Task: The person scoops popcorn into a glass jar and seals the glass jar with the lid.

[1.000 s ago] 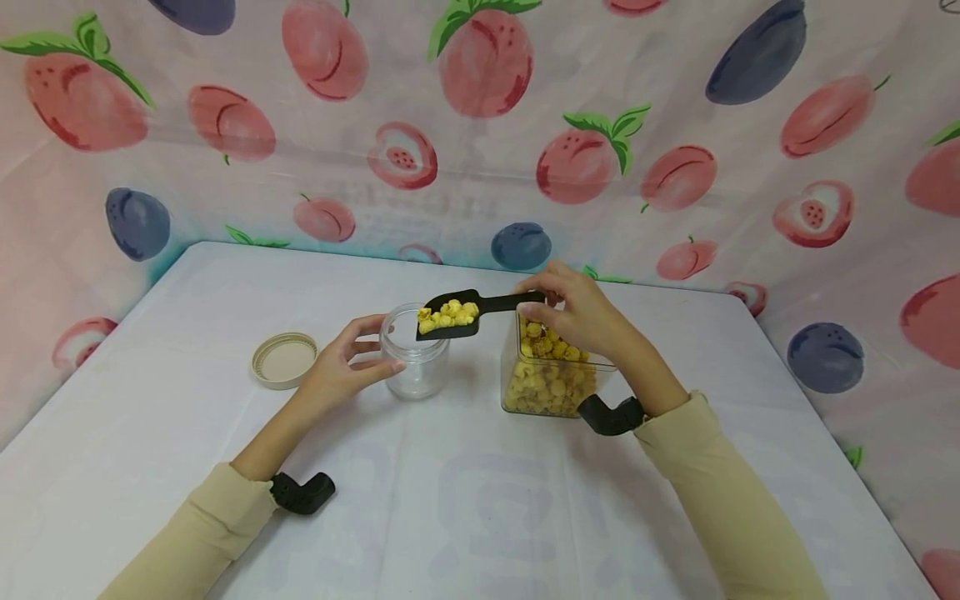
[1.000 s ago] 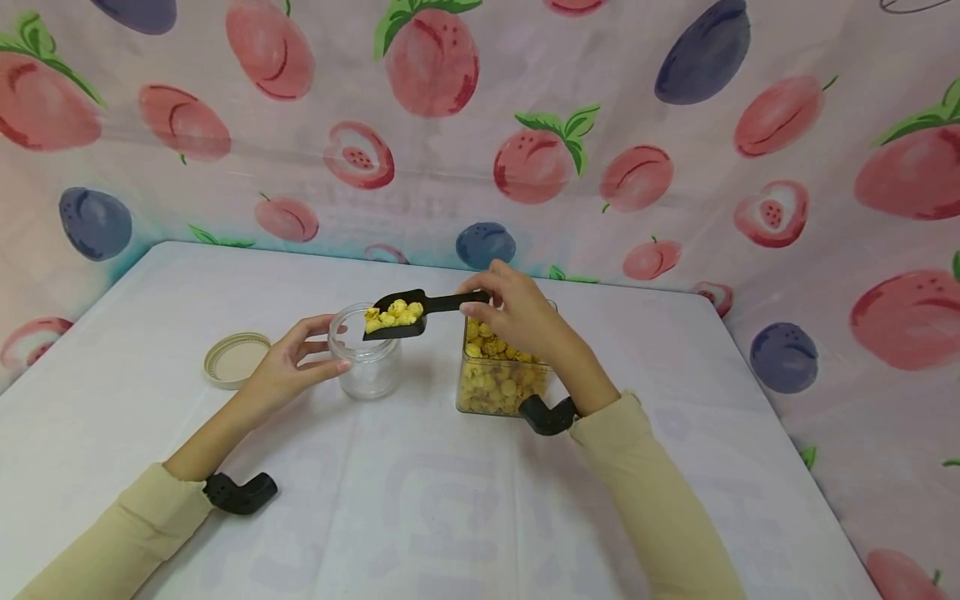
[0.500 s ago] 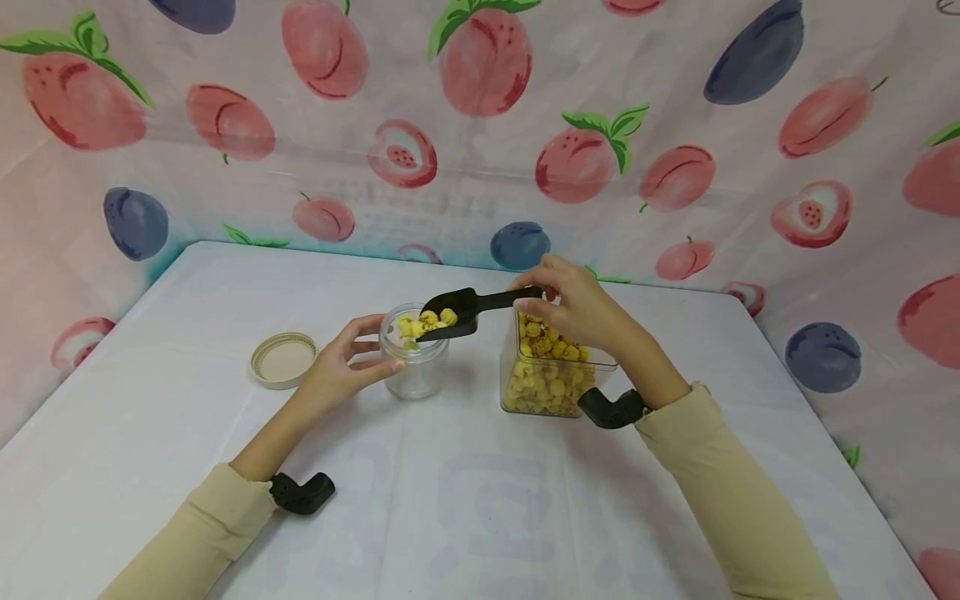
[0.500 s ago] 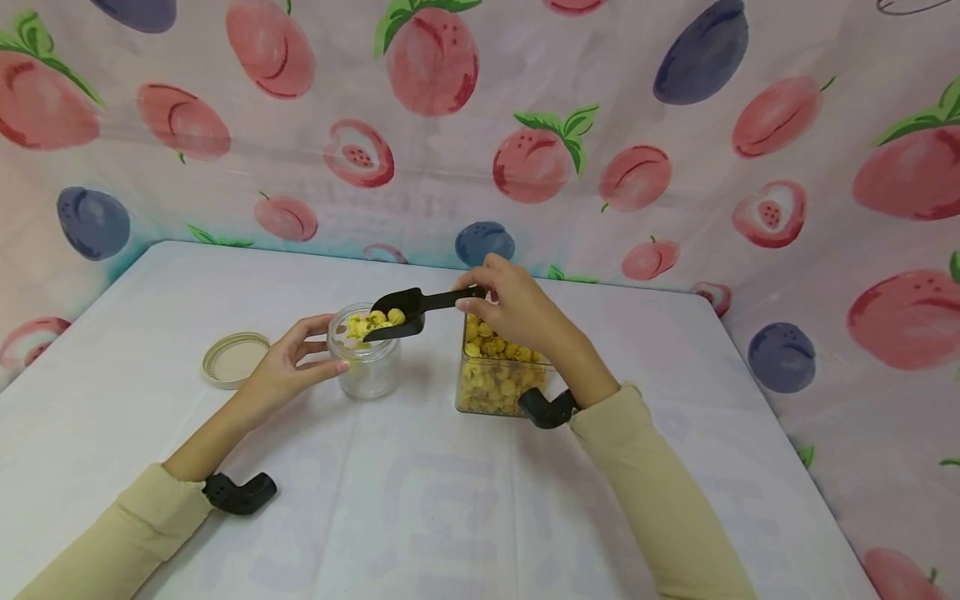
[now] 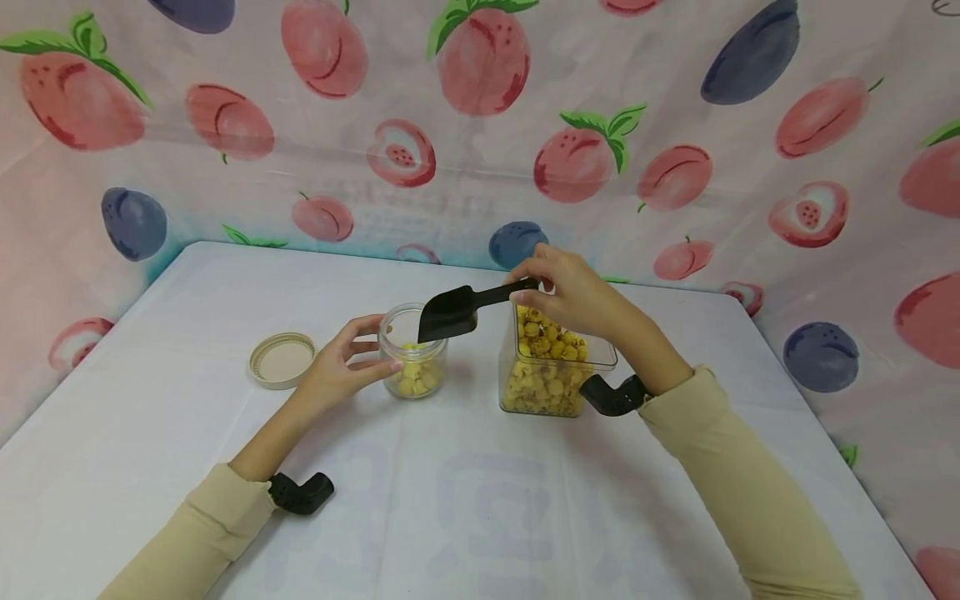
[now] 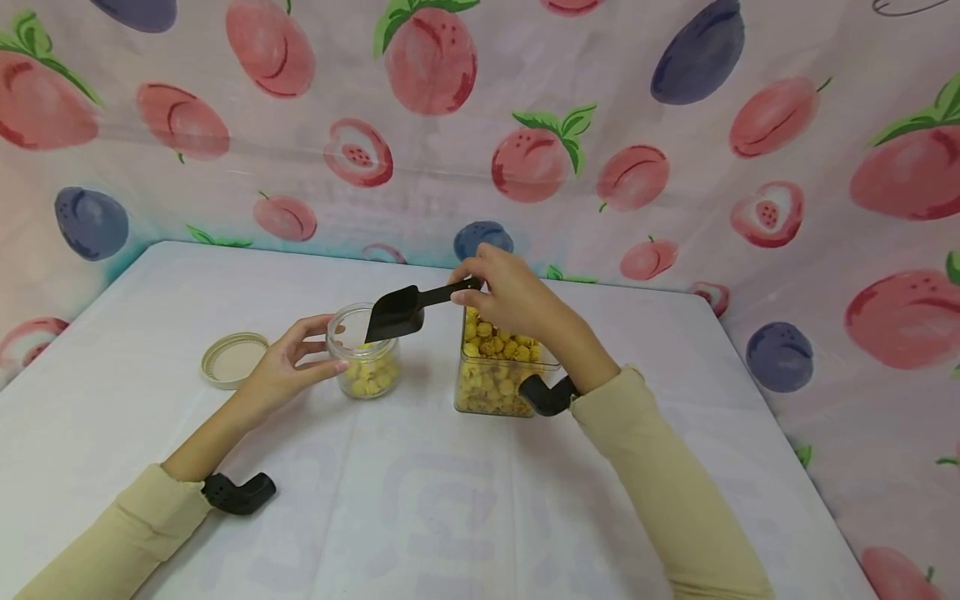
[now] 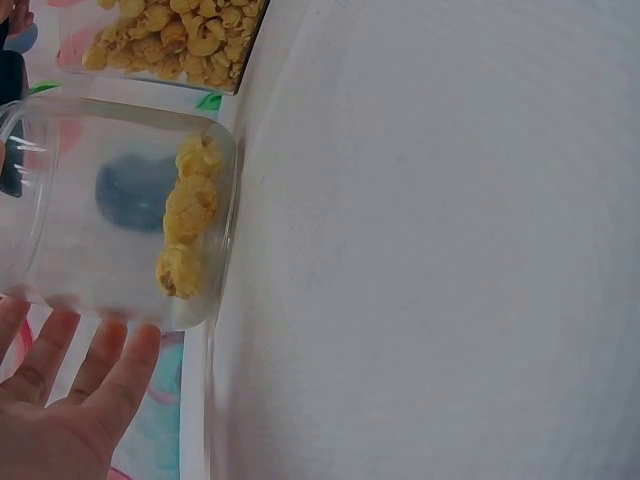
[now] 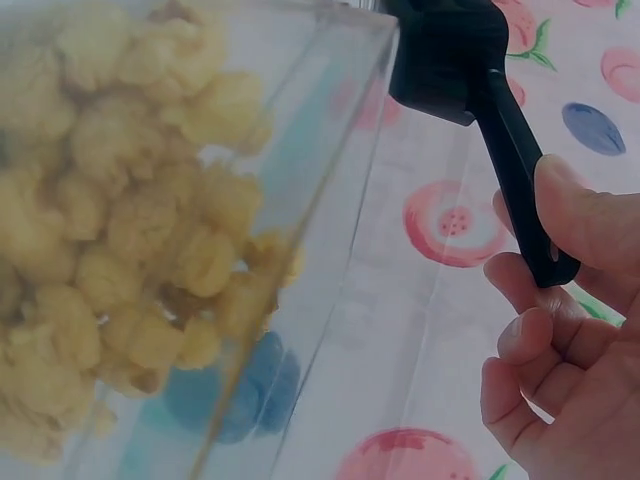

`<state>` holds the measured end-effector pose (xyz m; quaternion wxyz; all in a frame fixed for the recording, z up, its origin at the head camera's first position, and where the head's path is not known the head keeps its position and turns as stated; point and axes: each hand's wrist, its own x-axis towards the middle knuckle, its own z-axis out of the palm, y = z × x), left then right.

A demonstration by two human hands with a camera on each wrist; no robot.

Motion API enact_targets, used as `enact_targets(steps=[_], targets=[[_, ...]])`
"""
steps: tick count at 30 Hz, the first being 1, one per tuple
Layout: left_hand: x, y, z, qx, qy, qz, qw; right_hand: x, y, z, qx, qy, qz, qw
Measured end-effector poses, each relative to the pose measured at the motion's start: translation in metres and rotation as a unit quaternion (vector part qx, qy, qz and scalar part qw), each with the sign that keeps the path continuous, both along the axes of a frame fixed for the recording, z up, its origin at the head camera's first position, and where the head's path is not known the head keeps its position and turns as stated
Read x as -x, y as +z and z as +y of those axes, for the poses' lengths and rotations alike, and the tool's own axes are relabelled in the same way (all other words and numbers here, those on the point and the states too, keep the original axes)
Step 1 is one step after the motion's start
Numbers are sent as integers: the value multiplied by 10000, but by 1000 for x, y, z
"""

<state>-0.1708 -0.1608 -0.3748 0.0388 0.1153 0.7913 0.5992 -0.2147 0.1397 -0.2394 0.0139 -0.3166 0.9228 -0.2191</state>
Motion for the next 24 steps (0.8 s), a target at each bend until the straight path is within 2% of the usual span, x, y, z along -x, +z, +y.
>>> enact_targets(steps=[9,24], targets=[[0,-1,0,12,-4,31,10000,-1,2,0,-93,-114,-63,9999],[0,-2,0,19,-42,-11,10000,-6,-8,5,344,-150,-95,9992]])
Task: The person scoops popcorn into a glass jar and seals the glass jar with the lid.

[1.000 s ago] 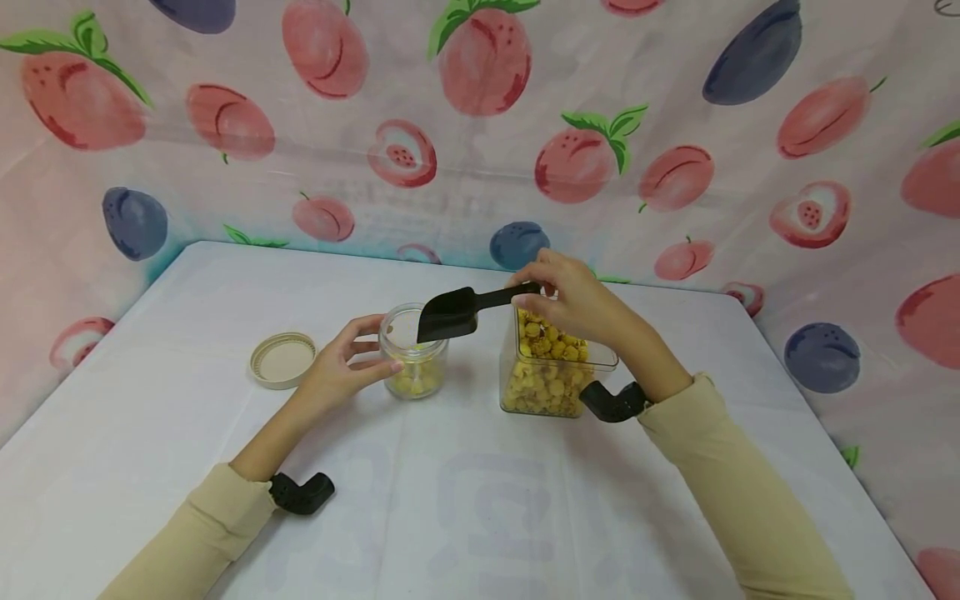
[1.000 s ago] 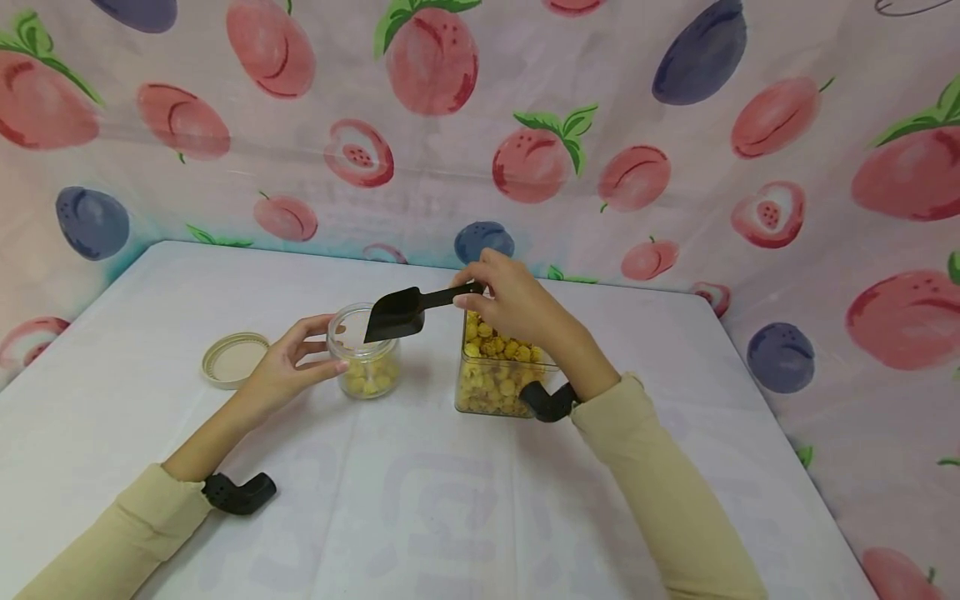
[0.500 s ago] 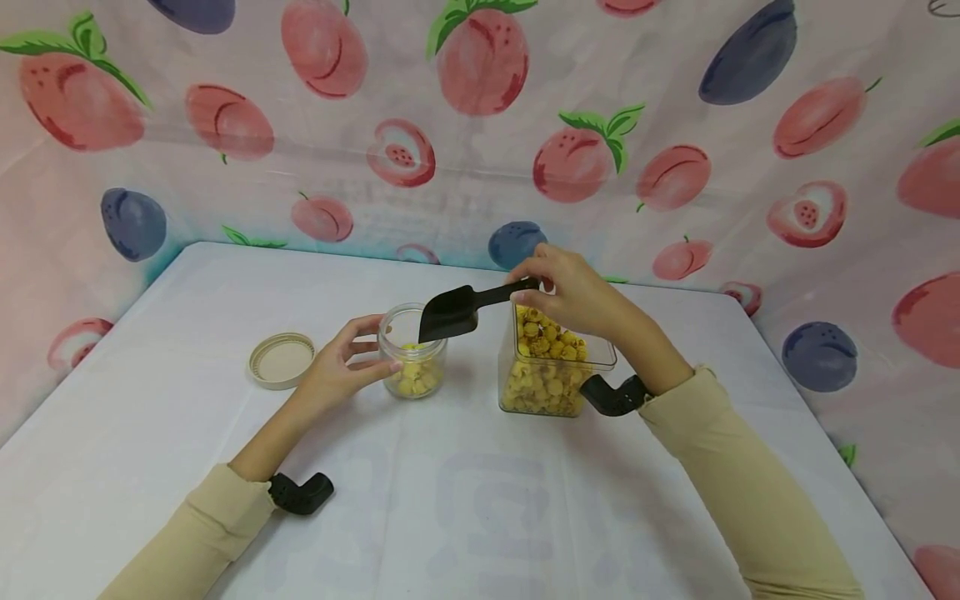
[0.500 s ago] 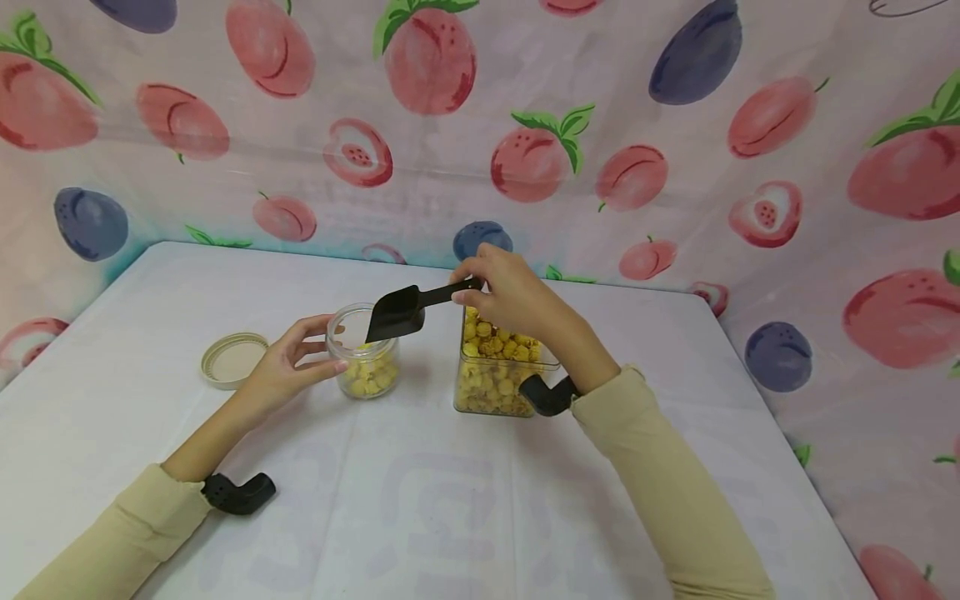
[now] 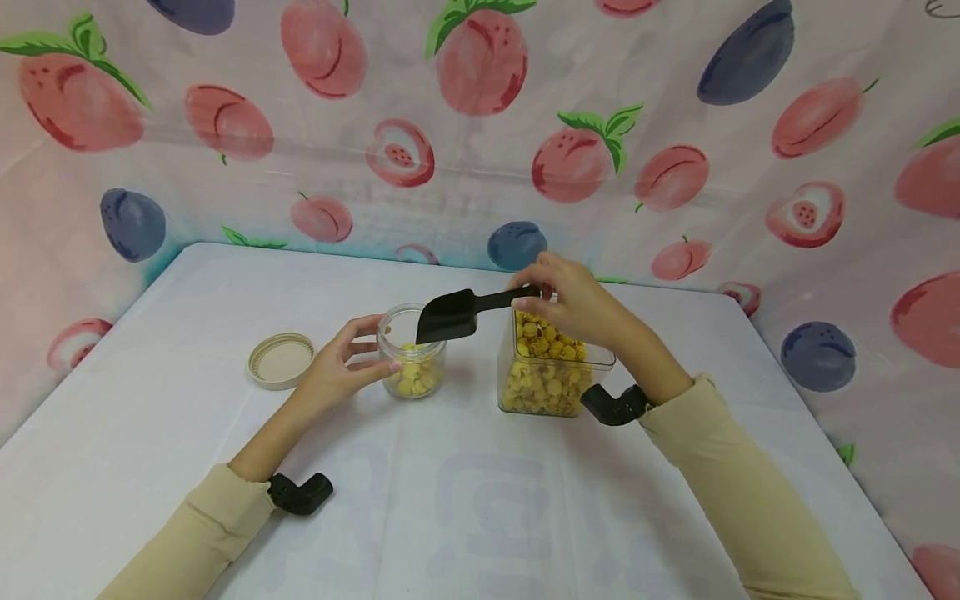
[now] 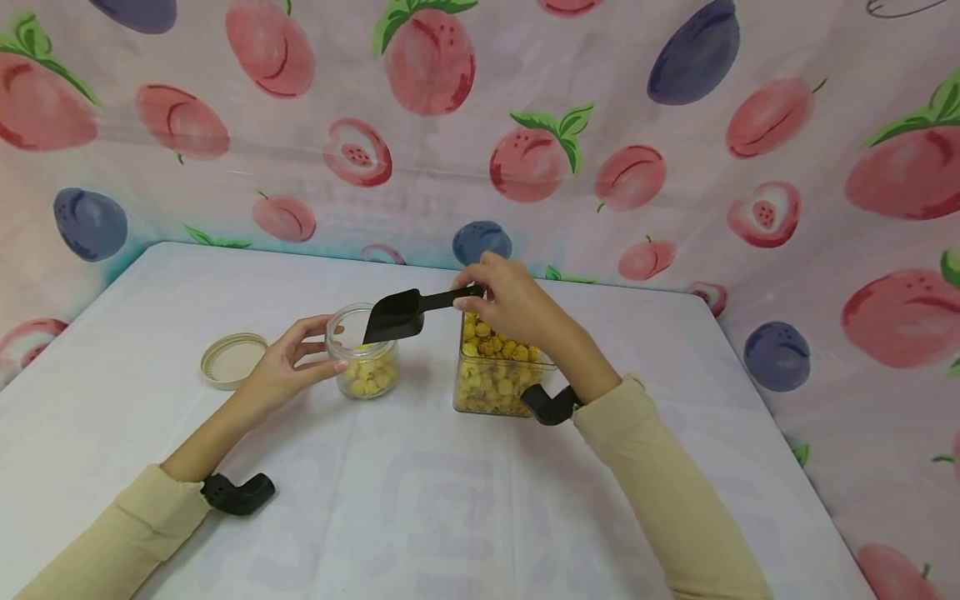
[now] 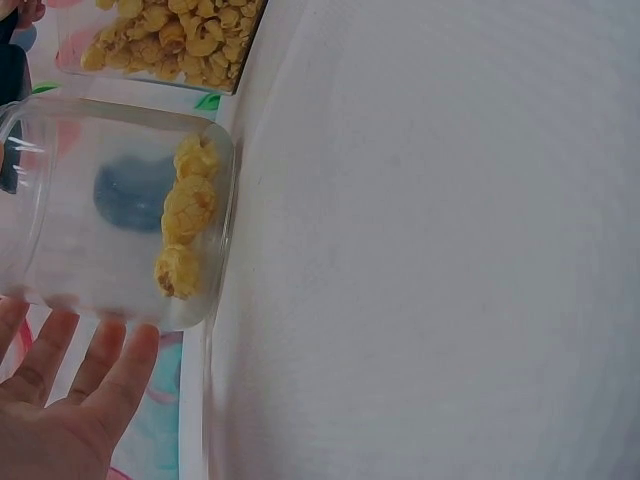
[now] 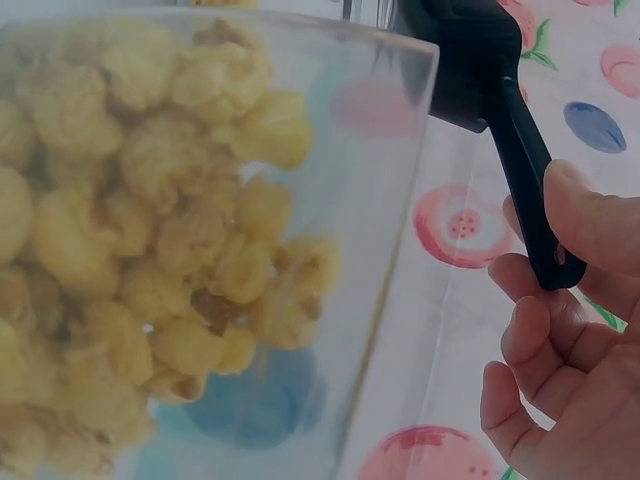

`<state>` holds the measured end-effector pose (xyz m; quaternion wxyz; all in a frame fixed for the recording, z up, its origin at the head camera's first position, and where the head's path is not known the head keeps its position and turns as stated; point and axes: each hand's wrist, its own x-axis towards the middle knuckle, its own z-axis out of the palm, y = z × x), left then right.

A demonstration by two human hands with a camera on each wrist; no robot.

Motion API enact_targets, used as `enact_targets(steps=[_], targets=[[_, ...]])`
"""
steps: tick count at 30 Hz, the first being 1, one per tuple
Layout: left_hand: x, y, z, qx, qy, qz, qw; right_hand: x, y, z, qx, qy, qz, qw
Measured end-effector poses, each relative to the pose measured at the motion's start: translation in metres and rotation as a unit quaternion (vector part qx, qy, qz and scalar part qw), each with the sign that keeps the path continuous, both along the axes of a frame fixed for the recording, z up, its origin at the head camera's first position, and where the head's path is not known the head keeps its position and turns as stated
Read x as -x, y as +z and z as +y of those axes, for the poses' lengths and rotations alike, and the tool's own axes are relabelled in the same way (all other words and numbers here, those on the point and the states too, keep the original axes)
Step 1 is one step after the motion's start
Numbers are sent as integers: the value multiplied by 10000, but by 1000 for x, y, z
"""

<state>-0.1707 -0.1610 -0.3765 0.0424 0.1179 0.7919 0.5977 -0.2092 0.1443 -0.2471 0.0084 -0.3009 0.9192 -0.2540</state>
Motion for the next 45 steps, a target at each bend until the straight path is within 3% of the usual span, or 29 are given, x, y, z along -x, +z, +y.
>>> enact_targets(steps=[26,45], targets=[[0,0,0,31,3,-39,10000,-13,-18,14,769,-208,216,9966],[-1,0,1,15,59,-134,9999,-28,-21,40,1254,-672,219,9896]])
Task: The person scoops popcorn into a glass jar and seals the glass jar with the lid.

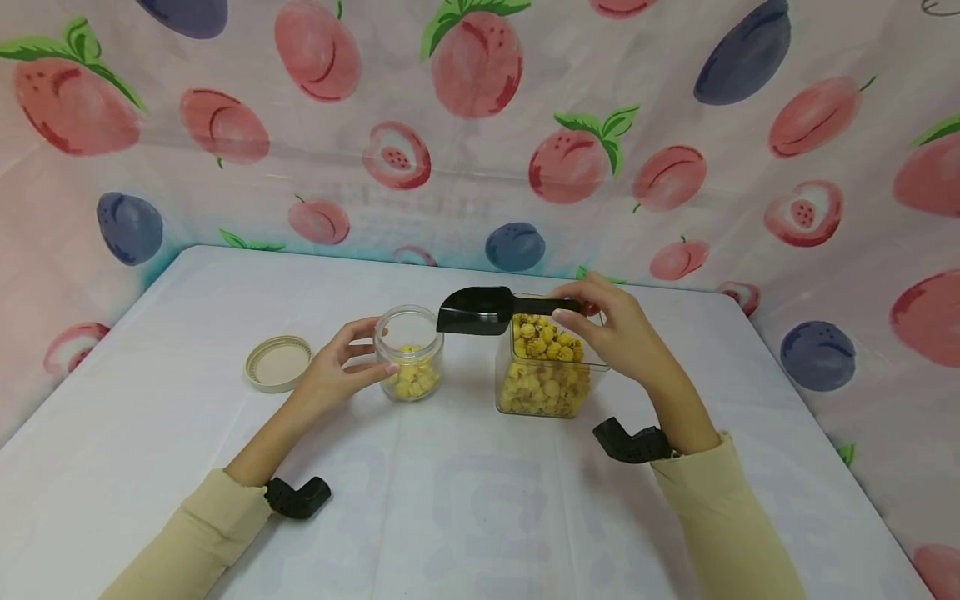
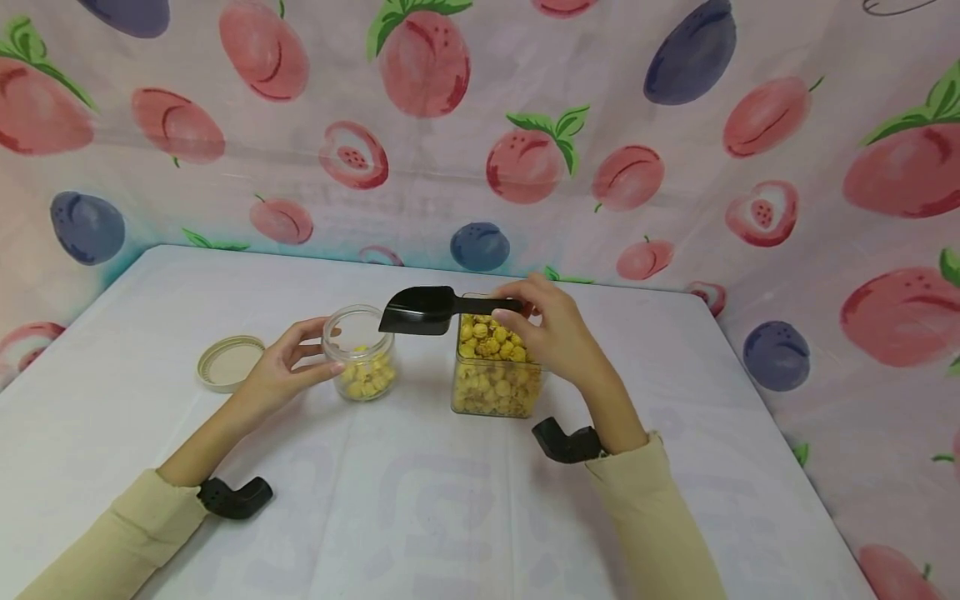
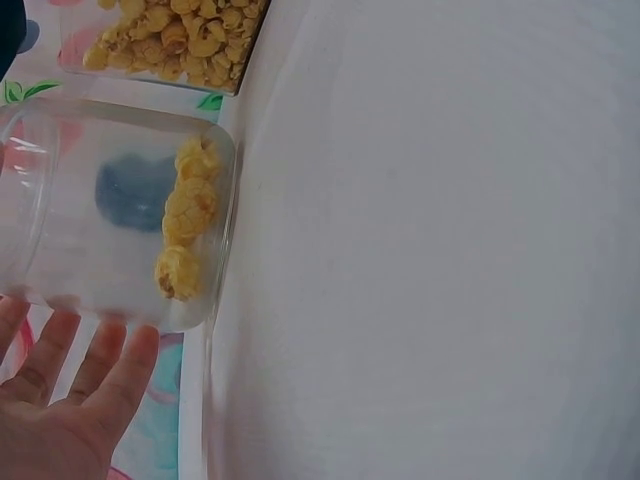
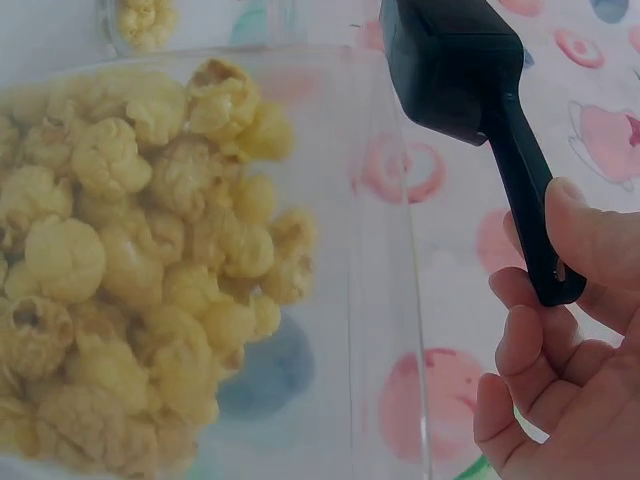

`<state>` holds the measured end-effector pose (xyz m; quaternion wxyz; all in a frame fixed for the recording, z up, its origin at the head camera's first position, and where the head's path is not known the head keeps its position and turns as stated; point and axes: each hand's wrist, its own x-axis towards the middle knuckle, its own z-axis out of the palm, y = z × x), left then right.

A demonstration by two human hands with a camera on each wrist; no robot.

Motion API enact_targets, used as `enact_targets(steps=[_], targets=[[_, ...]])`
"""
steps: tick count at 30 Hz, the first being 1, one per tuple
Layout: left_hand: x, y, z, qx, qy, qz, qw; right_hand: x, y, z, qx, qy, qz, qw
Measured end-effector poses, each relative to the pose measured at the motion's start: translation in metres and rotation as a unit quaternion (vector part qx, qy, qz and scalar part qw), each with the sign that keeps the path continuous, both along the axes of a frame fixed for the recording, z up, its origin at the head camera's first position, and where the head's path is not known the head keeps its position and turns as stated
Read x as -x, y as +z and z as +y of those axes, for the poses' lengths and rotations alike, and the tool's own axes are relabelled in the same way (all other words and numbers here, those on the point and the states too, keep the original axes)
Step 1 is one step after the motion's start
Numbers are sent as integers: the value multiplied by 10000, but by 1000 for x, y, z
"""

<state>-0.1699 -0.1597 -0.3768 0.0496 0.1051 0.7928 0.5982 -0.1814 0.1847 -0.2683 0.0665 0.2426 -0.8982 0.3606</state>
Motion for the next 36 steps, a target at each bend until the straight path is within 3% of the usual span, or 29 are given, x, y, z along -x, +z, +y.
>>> enact_targets(steps=[16,36], targets=[[-2,-1,0,-18,54,65,10000,-8,-6,26,399,-255,558,9973],[-3,1,2,159,65,91,9998,-14,-14,52,808,-812,352,9928]])
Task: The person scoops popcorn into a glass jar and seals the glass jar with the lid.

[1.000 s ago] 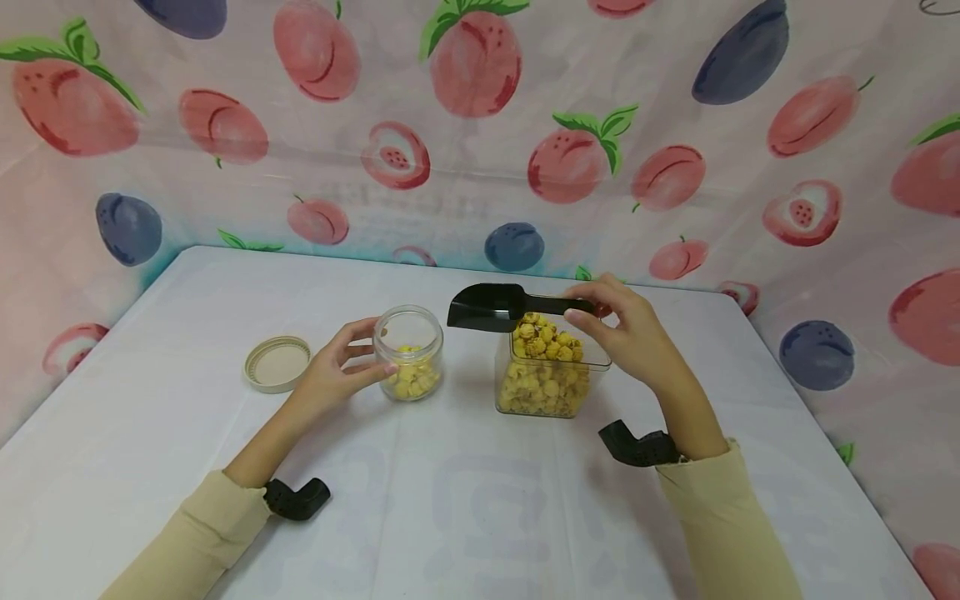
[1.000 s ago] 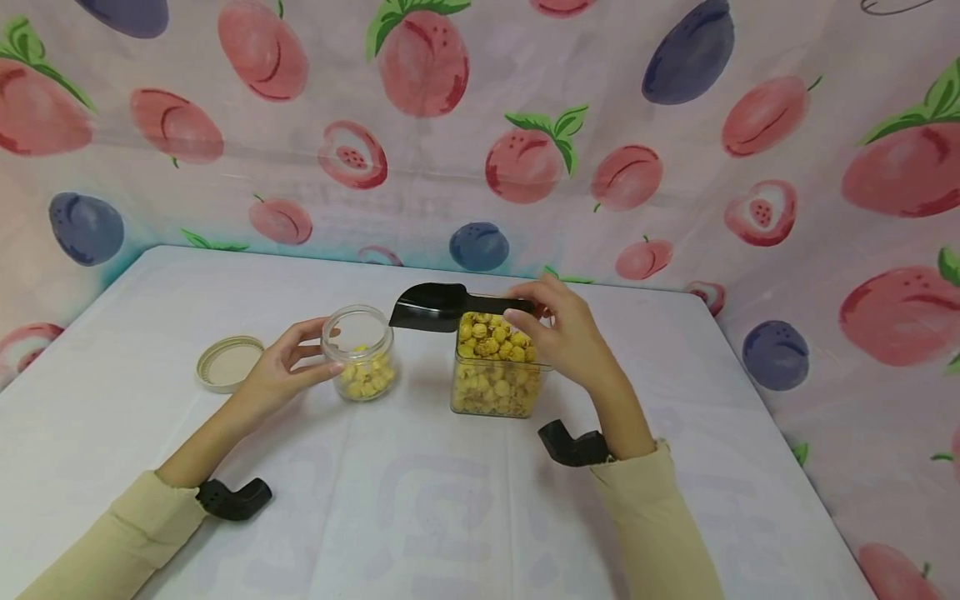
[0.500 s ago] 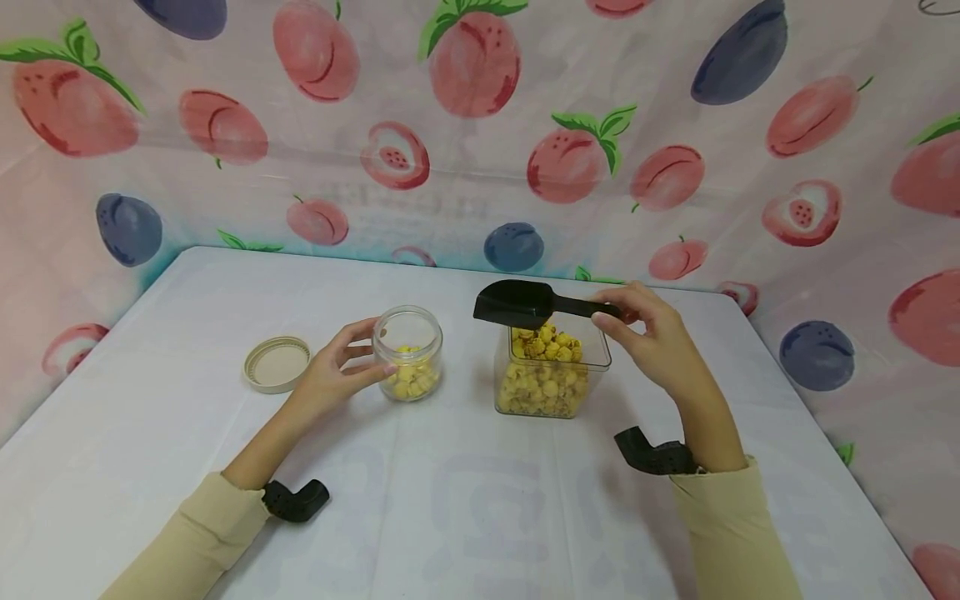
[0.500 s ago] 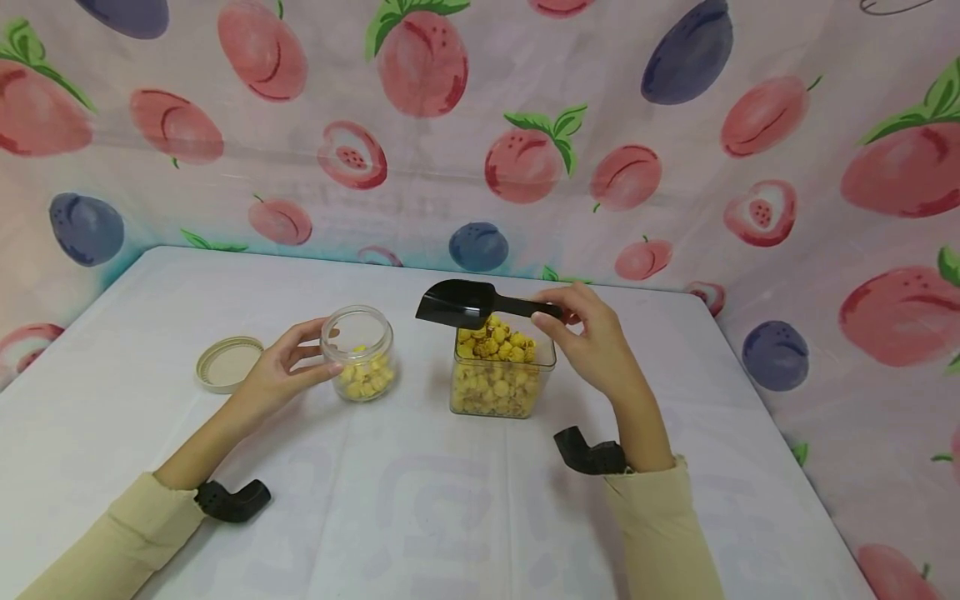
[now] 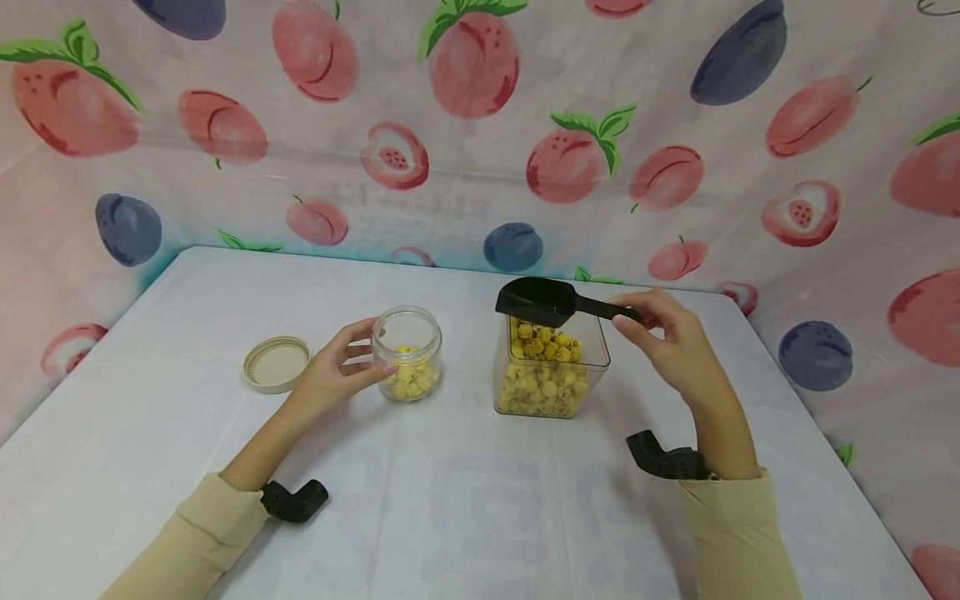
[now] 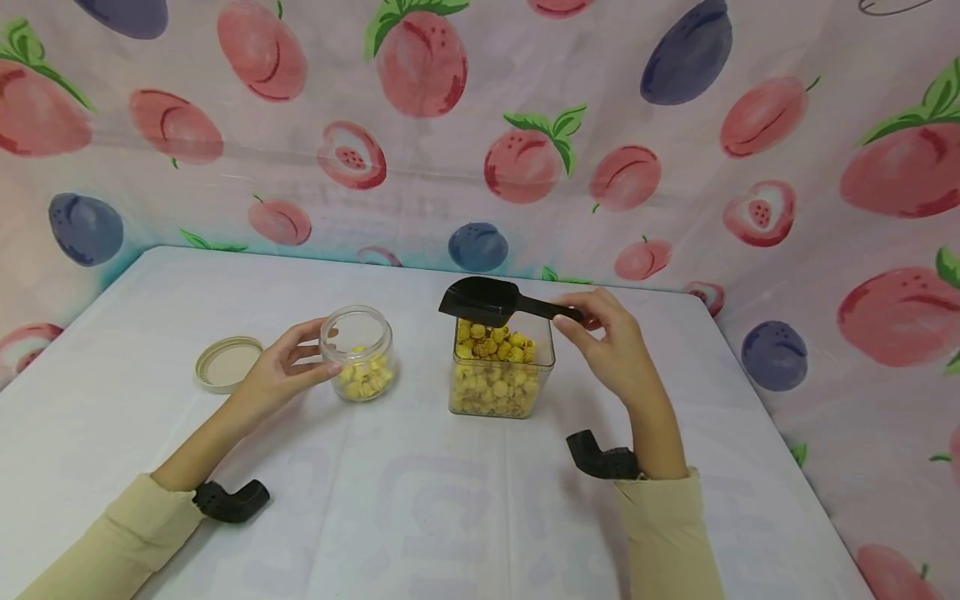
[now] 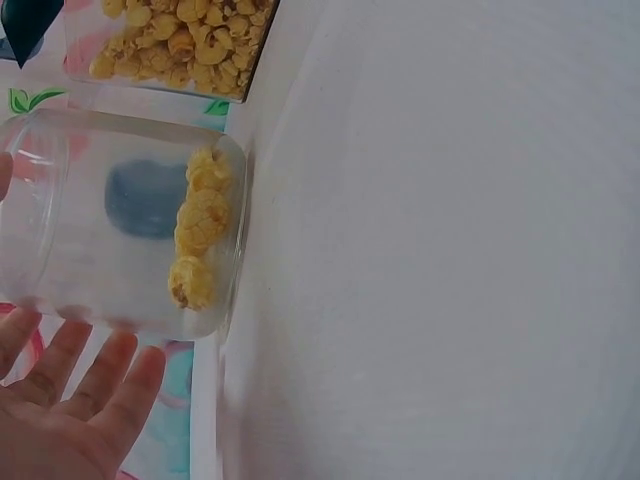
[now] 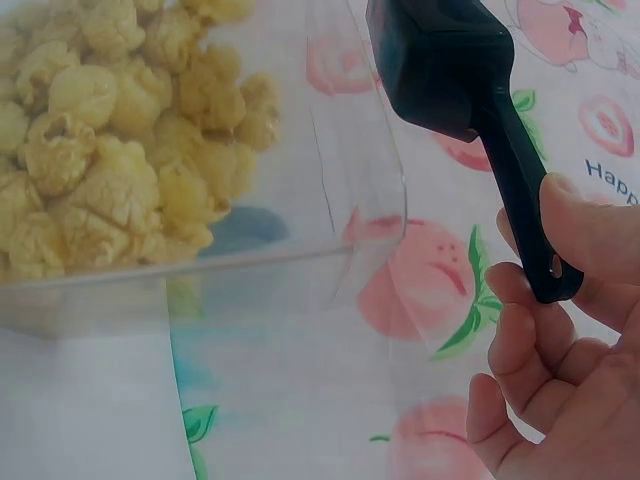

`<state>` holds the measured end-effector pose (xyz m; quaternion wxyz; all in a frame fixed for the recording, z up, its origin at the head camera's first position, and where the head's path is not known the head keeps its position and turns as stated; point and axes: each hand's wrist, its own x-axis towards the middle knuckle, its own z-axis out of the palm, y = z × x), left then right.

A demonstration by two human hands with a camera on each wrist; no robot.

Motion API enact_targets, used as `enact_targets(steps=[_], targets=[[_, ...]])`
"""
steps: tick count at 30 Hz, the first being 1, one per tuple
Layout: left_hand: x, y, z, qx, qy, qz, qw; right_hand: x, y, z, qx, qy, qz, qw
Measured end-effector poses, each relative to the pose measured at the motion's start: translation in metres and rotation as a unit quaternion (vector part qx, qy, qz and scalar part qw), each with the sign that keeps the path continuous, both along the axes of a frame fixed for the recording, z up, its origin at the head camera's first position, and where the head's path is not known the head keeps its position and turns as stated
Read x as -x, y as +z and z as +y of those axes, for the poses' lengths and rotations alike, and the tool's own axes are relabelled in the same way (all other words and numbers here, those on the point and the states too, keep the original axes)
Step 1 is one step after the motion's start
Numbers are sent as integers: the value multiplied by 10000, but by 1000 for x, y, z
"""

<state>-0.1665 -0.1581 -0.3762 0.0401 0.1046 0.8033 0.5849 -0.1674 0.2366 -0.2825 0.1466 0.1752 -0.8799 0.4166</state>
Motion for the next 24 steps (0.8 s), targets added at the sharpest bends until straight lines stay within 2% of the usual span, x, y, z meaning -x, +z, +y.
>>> enact_targets(steps=[7,12,17,24], targets=[[-1,1,2,-95,89,143,9998,-1,-2,4,230,-18,-7,9997],[-4,5,5,-26,253,693,9973,-2,-4,10,193,-99,-22,9998],[-9,15,9,175,550,1303,9898,-3,-4,14,116,-208,-46,9997],[-19,33,25,430,818,1810,9791,-3,-3,18,181,-254,-41,9995]])
